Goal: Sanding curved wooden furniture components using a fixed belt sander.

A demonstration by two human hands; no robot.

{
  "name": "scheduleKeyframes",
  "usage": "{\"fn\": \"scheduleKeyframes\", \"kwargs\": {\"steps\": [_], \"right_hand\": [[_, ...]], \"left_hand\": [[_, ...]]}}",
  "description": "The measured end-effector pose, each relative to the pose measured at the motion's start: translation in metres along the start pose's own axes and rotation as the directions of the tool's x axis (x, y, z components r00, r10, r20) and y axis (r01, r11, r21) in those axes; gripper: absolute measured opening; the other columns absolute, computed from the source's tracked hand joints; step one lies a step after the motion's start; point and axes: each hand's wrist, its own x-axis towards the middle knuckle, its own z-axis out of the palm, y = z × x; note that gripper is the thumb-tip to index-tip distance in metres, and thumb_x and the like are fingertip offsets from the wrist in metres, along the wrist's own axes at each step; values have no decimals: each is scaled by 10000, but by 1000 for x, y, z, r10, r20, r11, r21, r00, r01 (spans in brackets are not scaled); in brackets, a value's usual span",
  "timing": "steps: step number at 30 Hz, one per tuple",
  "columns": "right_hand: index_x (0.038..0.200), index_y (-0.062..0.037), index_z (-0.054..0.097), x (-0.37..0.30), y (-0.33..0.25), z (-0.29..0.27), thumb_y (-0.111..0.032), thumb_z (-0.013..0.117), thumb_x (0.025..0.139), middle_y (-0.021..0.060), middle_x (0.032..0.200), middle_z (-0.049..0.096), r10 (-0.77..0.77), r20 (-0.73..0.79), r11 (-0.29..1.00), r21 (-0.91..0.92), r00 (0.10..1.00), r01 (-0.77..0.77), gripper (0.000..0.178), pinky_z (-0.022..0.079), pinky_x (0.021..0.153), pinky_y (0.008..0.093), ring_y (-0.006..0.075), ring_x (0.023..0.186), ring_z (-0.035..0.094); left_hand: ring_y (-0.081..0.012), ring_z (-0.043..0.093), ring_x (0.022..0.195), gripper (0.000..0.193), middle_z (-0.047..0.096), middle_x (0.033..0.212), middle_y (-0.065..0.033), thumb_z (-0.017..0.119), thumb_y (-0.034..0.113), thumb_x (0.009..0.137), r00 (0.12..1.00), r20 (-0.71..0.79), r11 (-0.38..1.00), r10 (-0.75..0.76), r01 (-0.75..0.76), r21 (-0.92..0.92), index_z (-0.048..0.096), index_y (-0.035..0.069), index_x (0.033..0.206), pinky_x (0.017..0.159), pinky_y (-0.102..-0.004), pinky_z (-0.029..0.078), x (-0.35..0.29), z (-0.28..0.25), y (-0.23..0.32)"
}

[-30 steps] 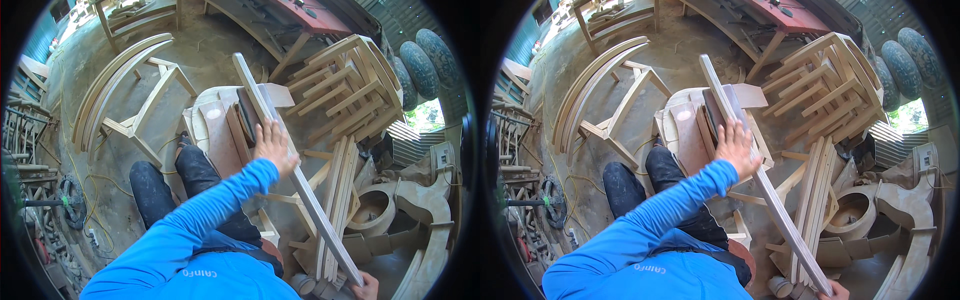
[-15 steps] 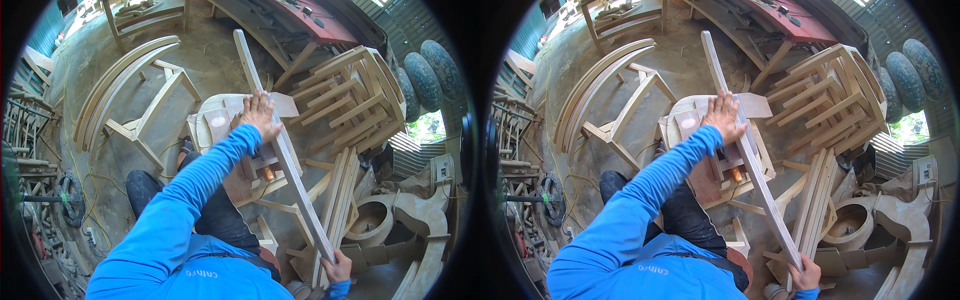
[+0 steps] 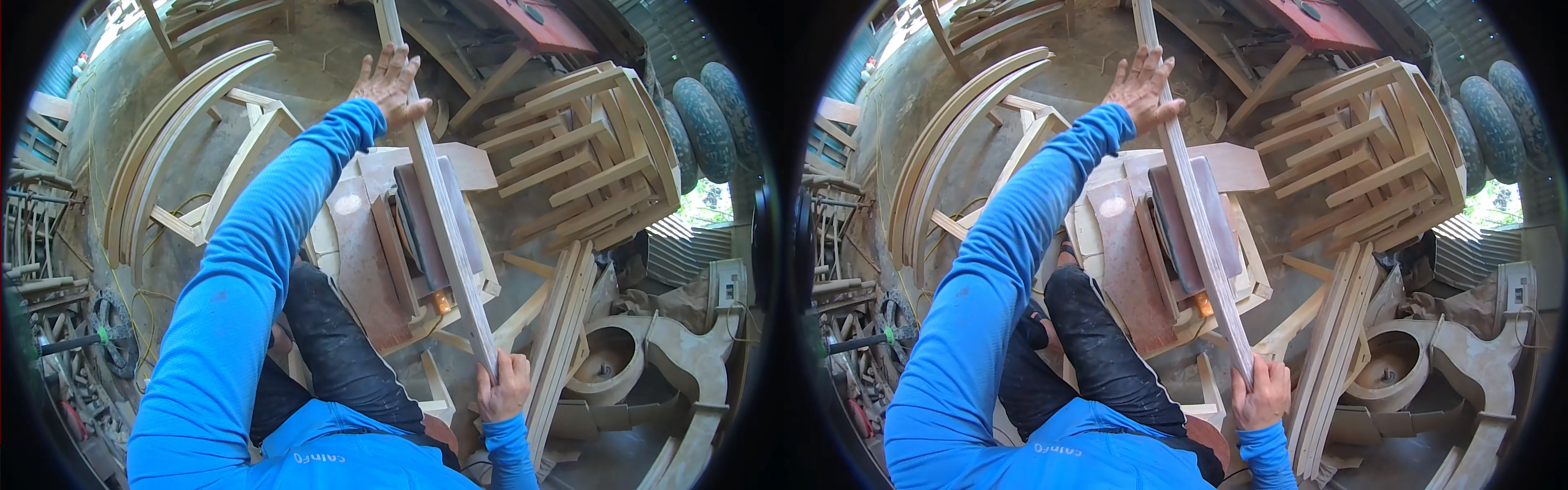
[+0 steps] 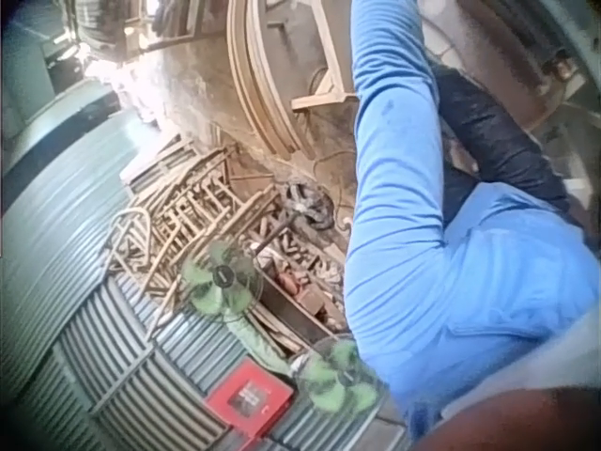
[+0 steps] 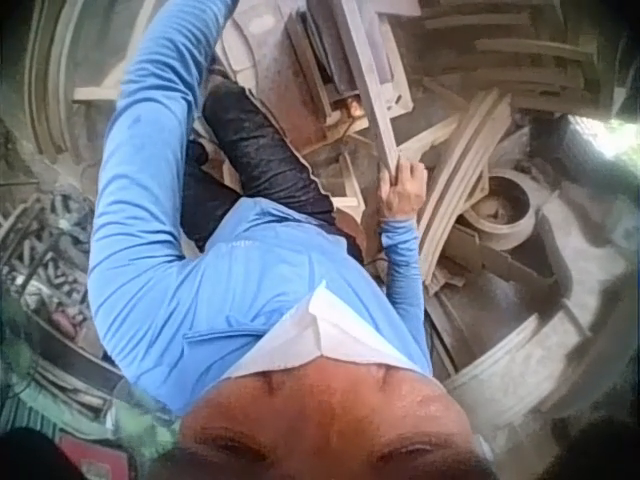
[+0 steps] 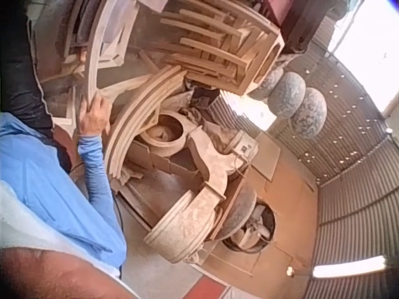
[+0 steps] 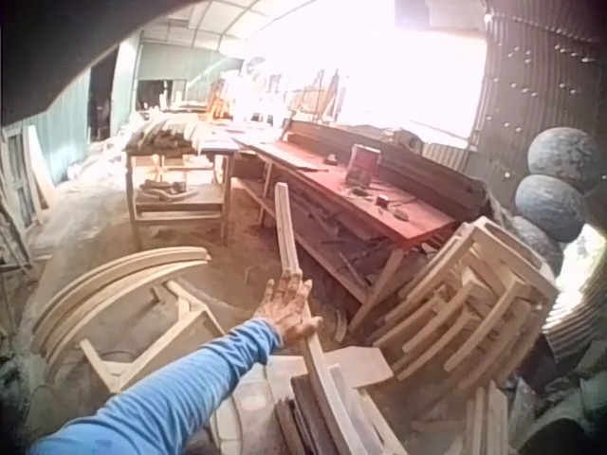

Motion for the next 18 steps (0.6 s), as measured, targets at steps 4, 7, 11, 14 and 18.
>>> {"fn": "scheduleKeyframes", "kwargs": {"steps": [4,7,11,14,18], "right_hand": [[1164,-39,702,43,-23,13,-176,797,838,133,922,581,0,-24,999,-41,1000,-1,366,467,740,439,324,849,577],[1167,-41,703,76,-32,31,-196,795,846,129,928,584,-36,-70,996,-78,997,31,368,456,747,433,319,856,576],[1166,-53,708,114,-46,61,-242,781,864,122,943,590,-75,-134,996,-60,988,68,364,446,770,438,317,887,573],[1191,-68,688,139,-51,77,-284,755,889,127,964,588,-91,-195,994,-74,977,78,378,445,781,456,332,903,572],[1233,-70,660,157,-59,87,-274,743,893,144,969,560,-91,-215,995,-48,972,82,406,441,808,462,340,949,564]], "left_hand": [[-330,-25,1612,917,30,1739,-169,401,696,972,992,-118,998,-54,53,-15,139,162,1671,1272,-573,17,39,9,-34],[-326,-14,1613,918,20,1741,-164,402,717,961,980,-154,992,-129,126,-24,133,207,1675,1272,-573,19,63,12,-60],[-320,14,1614,928,4,1747,-135,419,723,949,933,-125,927,-338,307,-217,65,273,1680,1273,-565,23,83,9,-75],[-312,68,1611,988,48,1745,-135,479,694,940,910,-21,875,-415,393,-285,-10,252,1676,1271,-576,46,82,-1,-48],[-345,319,1530,1115,312,1661,-192,568,646,905,856,142,692,-498,490,-530,-82,149,1663,1257,-607,94,46,0,-17]]}}
